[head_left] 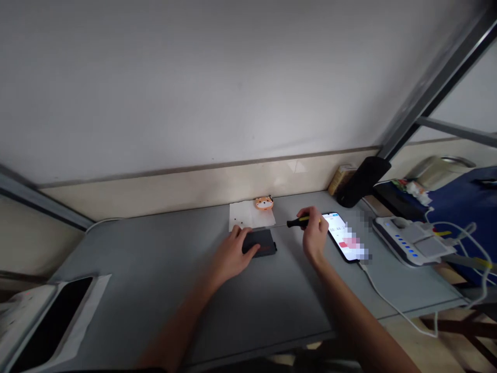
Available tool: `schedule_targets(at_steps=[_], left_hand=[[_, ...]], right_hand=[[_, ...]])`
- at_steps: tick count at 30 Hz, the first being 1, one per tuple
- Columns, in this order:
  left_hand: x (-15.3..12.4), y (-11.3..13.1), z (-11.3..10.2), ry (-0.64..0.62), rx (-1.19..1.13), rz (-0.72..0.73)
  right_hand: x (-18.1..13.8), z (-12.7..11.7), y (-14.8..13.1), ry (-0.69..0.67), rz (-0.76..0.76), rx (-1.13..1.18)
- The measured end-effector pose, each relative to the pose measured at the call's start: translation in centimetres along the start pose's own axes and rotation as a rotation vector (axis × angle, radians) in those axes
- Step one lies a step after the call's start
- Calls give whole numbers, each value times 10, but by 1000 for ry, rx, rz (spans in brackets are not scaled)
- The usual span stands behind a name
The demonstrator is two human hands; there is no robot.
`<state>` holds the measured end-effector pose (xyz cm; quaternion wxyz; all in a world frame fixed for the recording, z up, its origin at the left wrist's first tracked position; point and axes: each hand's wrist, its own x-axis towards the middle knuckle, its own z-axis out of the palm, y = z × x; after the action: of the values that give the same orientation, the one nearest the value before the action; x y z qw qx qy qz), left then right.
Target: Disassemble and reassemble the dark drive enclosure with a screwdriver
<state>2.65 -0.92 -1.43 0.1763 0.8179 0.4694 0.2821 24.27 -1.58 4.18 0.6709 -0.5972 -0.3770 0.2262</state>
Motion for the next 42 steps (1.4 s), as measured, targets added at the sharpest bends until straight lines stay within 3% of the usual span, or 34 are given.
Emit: schedule_targets(at_steps=[4,8,17,23,30,38,42], left_hand=[[6,-14,-12,-128,-196,24],[11,-33,-25,-189,-293,100],[13,-31,-15,-47,-256,94],[10,-30,-15,-32,-165,132],[11,-30,-14,-16,-137,165],[12,-28,-15,-27,-116,175],[12,-25,-18,-21,-91,181]], right_hand=[[15,15,-2,-187,-132,-72],[10,21,9,-252,-153,-103],[-11,22,26,-413,-218,-113],[-12,23,28,-347,-238,-120],[-11,20,19,-384,-187,-117],[-24,22,13,-561,-143,-44],[-26,23,14,-585,-128,-50]])
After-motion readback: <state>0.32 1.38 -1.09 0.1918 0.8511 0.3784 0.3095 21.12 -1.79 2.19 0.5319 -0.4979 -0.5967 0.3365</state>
